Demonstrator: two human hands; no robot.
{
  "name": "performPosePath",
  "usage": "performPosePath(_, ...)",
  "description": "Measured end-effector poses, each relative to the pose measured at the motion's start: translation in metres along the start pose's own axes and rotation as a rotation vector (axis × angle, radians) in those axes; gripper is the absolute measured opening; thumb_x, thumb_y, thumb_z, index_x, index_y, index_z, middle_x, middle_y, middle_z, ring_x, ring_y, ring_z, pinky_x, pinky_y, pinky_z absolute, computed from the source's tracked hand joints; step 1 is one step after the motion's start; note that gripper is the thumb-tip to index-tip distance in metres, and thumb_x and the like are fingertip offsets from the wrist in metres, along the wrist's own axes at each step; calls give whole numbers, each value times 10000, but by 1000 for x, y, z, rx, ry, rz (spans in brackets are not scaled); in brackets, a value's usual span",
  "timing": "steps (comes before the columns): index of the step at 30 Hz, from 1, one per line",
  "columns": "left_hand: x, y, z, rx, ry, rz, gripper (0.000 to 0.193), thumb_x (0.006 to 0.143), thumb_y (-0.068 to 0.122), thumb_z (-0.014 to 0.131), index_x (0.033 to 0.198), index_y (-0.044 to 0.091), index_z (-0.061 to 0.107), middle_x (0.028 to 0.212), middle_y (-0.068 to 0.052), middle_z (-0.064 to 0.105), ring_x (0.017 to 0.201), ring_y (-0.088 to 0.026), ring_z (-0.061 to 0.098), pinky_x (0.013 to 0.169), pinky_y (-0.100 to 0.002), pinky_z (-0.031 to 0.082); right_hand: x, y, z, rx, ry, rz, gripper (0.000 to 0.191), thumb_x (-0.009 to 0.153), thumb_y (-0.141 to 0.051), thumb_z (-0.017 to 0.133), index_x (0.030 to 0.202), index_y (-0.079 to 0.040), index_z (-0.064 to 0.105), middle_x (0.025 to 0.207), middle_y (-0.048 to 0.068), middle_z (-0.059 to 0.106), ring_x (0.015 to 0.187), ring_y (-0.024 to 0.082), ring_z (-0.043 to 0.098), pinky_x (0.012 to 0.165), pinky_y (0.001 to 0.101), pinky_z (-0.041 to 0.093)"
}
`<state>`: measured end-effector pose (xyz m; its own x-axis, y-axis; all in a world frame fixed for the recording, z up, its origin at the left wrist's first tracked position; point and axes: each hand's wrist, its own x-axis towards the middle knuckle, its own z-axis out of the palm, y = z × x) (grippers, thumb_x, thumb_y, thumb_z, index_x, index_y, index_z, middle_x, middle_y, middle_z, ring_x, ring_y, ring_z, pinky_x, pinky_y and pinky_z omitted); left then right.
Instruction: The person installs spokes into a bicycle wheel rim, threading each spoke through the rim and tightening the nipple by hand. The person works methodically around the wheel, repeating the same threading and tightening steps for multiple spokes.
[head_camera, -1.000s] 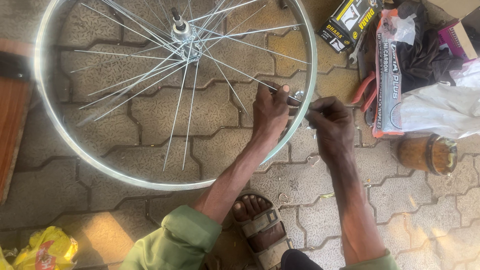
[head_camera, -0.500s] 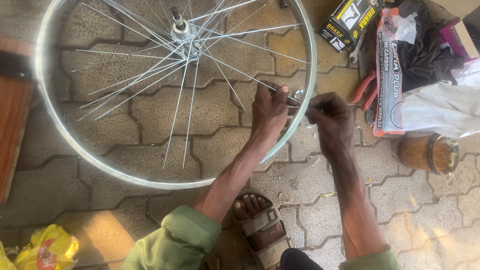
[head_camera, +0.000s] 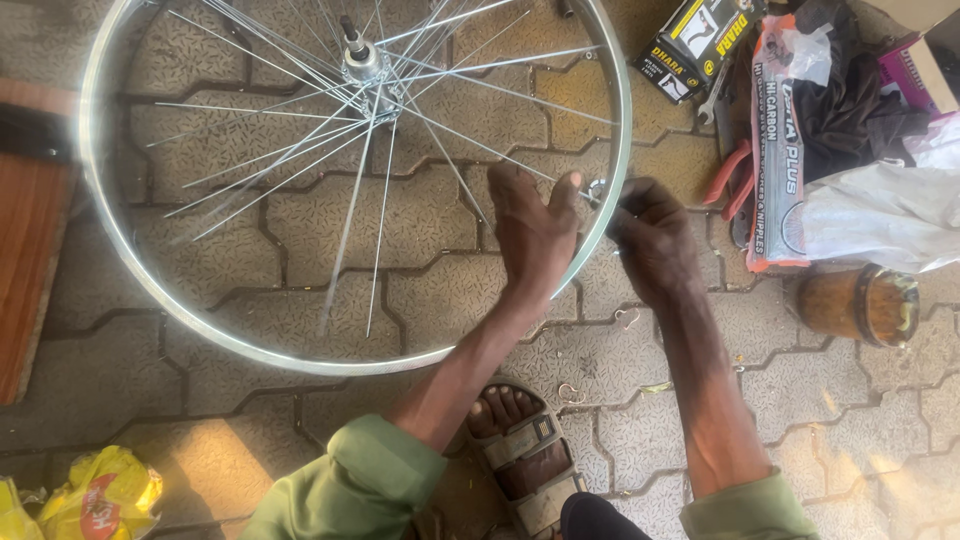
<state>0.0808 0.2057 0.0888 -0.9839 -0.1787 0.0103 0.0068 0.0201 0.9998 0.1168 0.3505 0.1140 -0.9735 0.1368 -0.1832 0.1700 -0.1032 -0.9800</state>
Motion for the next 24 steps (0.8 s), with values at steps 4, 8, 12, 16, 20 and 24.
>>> performPosePath(4, 7, -11, 3, 217, -171, 205, 237, 969, 48, 644, 1144, 39, 485, 1100, -160, 494, 718, -197, 639, 452, -312, 587, -7, 4, 3, -130, 25, -38, 59, 988, 4, 694, 997, -53, 707, 909, 83, 731, 789, 140, 653, 766, 287, 568)
performPosePath(8, 42, -29, -8, -92, -722, 253, 116, 1054, 64, 583, 1113, 49, 484, 965, -138, 642, 770, -182, 688, 653, -317, 672, -6, 1, 7, -126, 25, -106, 66, 959, -24, 697, 1001, -73, 710, 946, 75, 751, 827, 151, 716, 799, 318, 634)
performPosePath(12, 56, -35, -3, -126, -966, 139, 217, 1020, 54, 498, 1206, 25, 388, 1052, -218, 623, 663, -189, 676, 516, -297, 657, -7, -4, 11, -254, 80, -71, 50, 970, -37, 707, 1011, -65, 708, 944, 82, 748, 823, 156, 709, 793, 323, 631)
performPosePath(16, 54, -31, 7, 101, -885, 336, 220, 1063, 58, 399, 1258, -1, 318, 1123, -258, 655, 526, -200, 590, 410, -318, 545, -8, -8, 15, -265, 44, -128, 108, 983, -24, 715, 1076, -64, 678, 994, 75, 724, 867, 151, 683, 814, 315, 613)
performPosePath(20, 57, -29, 2, -27, -929, 239, 323, 1064, 85, 446, 1331, 1, 285, 1075, -276, 683, 513, -119, 575, 382, -260, 521, -10, -12, 18, -166, 0, -72, 118, 935, -25, 696, 1029, -82, 654, 954, 65, 733, 836, 180, 733, 762, 350, 668)
performPosePath(24, 56, -32, 2, 49, -942, 177, 414, 1067, 97, 442, 1426, 4, 258, 961, -255, 721, 484, -90, 539, 372, -234, 479, -10, -12, 18, -285, 39, -91, 123, 963, -19, 711, 1053, -79, 654, 990, 53, 712, 889, 147, 681, 812, 319, 630)
